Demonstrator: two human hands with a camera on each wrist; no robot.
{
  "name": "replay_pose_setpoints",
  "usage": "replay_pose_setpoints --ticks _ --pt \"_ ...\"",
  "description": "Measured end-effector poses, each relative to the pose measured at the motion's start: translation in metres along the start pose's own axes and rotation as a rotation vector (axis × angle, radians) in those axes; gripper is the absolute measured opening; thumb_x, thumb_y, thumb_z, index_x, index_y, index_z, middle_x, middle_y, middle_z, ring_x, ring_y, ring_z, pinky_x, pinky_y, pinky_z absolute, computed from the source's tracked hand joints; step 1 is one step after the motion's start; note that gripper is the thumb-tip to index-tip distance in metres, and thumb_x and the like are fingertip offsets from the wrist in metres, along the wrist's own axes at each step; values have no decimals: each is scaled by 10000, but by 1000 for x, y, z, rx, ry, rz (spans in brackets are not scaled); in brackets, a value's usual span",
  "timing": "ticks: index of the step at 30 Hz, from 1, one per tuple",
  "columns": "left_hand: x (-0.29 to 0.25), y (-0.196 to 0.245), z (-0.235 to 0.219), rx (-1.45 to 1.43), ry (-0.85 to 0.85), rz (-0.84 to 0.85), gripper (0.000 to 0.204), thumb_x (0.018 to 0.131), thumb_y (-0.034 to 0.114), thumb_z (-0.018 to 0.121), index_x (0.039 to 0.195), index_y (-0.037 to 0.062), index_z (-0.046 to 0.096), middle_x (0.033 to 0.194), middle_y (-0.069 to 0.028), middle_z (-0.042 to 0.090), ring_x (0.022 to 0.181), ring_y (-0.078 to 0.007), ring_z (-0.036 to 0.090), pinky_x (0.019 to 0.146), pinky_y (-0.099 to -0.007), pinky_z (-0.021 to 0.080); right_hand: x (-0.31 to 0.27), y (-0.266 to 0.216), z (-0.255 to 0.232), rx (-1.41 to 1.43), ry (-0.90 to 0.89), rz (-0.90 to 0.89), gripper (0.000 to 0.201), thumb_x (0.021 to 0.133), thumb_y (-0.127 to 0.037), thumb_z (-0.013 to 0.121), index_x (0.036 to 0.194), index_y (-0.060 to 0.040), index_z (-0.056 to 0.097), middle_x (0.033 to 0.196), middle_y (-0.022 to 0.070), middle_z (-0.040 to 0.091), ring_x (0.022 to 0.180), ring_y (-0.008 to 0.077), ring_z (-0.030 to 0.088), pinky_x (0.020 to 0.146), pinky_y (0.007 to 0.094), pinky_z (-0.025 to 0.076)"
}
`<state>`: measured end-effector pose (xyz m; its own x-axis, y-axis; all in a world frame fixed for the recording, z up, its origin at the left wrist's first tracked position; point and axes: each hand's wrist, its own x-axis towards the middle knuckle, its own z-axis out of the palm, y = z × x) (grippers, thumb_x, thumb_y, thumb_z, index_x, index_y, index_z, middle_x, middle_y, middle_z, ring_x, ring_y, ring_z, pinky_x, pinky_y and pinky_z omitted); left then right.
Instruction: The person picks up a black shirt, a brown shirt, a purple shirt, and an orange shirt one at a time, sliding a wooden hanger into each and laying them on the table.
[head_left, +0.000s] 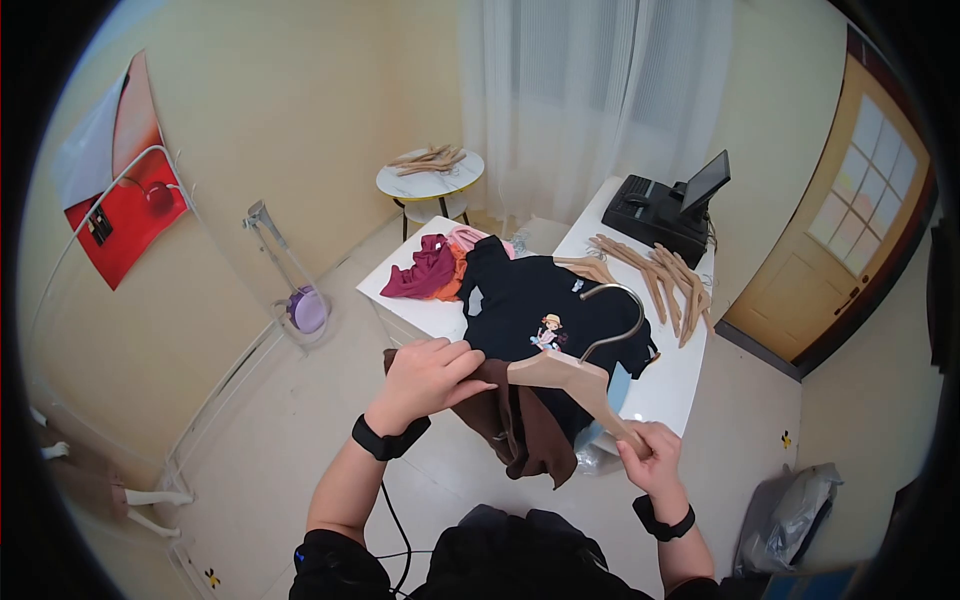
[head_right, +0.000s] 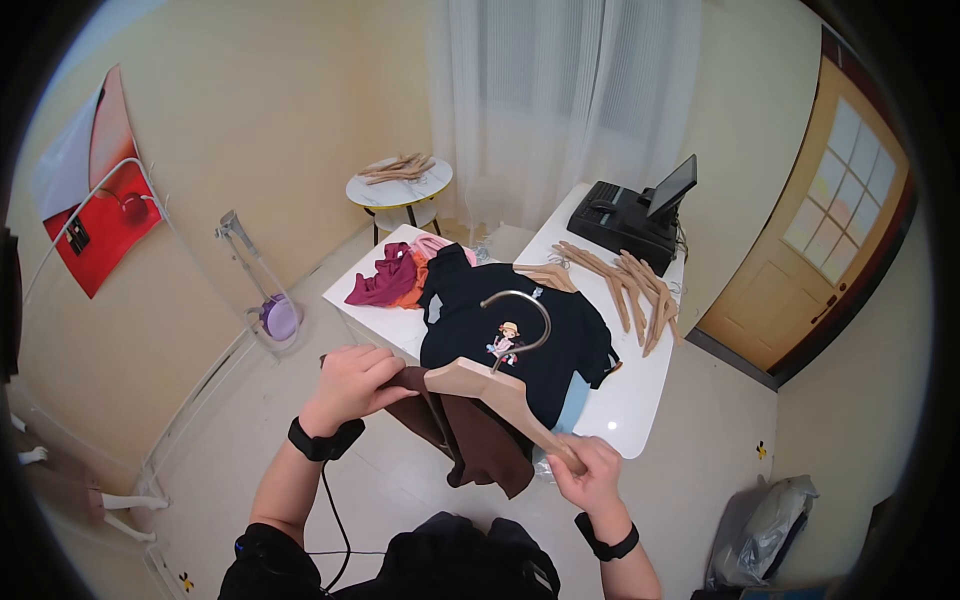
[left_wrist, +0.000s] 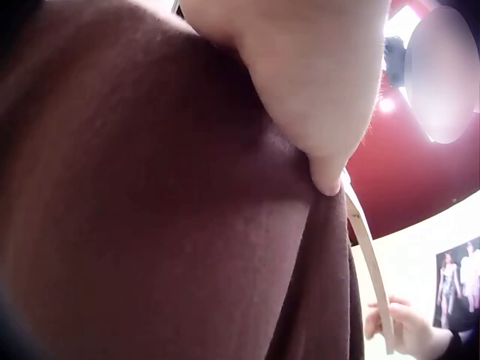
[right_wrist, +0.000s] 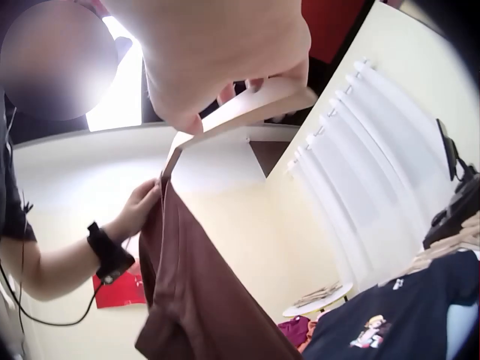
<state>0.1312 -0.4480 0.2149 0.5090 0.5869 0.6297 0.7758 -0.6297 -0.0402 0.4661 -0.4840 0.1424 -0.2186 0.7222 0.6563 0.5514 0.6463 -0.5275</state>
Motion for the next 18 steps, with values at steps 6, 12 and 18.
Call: replay_pose_setpoints --ticks 6,12,18 --pt "8 15 -3 -13 120 -108 297 689 328 716 801 103 560 639 -20 504 554 -189 540 482 -299 412 -32 -25 63 -145 166 -287 516 585 -174 772 1024 -81 516 1044 122 490 846 299 533 695 350 458" --pt "0 16 -4 20 92 -178 291 680 321 722 795 101 569 640 -20 523 550 -195 547 474 -300 414 -29 -12 167 600 62 592 249 800 -42 625 1014 1 505 923 104 541 675 143 549 534 226 448" --pt "-32 5 -17 22 195 -319 290 655 307 744 743 91 571 599 -35 504 523 -214 530 465 -303 408 -45 57 179 373 -140 836 223 673 48 628 849 -14 506 773 54 541 619 112 552 573 230 457"
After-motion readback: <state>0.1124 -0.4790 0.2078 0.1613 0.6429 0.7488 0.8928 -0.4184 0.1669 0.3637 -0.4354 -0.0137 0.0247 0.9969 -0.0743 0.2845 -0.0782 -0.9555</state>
